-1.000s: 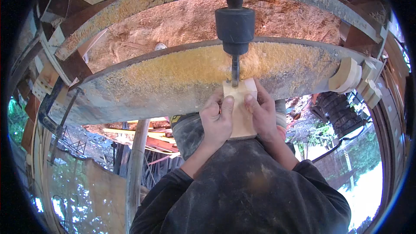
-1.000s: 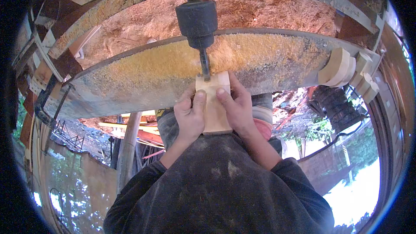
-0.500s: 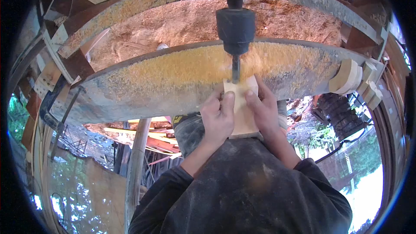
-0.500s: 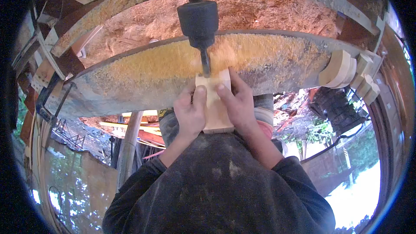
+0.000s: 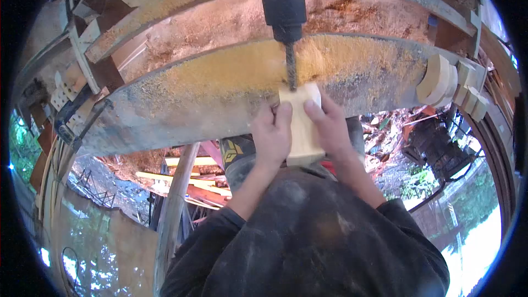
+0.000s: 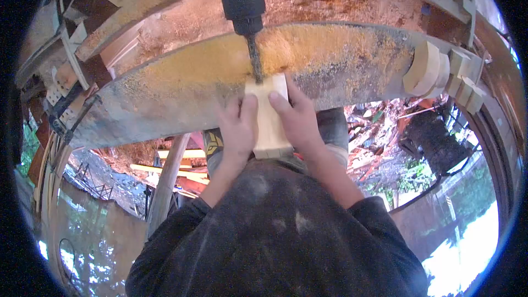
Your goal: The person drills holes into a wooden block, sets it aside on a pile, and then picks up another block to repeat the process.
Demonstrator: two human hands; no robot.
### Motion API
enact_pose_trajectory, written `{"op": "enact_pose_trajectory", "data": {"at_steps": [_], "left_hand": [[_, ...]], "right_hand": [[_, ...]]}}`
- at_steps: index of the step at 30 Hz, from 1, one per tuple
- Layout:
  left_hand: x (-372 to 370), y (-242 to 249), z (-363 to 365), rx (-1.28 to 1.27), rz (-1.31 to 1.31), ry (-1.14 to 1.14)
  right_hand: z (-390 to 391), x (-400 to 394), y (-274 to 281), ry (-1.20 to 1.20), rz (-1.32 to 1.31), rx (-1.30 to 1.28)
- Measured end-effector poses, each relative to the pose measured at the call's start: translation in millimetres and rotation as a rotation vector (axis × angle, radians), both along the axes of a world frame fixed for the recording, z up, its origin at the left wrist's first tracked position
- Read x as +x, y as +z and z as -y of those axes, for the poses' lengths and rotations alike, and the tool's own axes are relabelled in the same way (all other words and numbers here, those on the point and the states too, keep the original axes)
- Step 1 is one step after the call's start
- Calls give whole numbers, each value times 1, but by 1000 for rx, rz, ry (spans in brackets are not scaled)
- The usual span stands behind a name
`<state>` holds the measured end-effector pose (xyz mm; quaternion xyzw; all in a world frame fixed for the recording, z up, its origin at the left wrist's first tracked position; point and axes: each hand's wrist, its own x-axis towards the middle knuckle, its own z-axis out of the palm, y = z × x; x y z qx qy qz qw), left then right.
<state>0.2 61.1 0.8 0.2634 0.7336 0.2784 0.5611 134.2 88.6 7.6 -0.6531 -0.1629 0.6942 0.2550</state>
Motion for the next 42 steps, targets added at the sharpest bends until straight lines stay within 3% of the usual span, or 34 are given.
{"op": "enact_pose_trajectory", "data": {"at_steps": [2,4,8,10,16,31,34,42], "left_hand": [[2,5,21,44,-105,-103],[5,5,47,-65,18,21],[-7,4,44,-61,56,56],[-13,1,39,-104,216,149],[-16,-10,37,-110,350,97],[-23,-8,19,-47,152,-160],[-18,-9,16,-14,215,-49],[-19,-4,11,-25,195,-79]], "right_hand": [[25,2,5,-45,-66,-87],[35,1,12,-45,-89,-96],[46,-5,11,-69,-104,-66],[48,-9,12,-58,-100,-32],[40,-13,12,-68,-99,-83],[29,-16,4,-41,-49,-70],[27,-17,5,-107,-63,-131],[35,-15,-4,-49,-24,-42]]}}
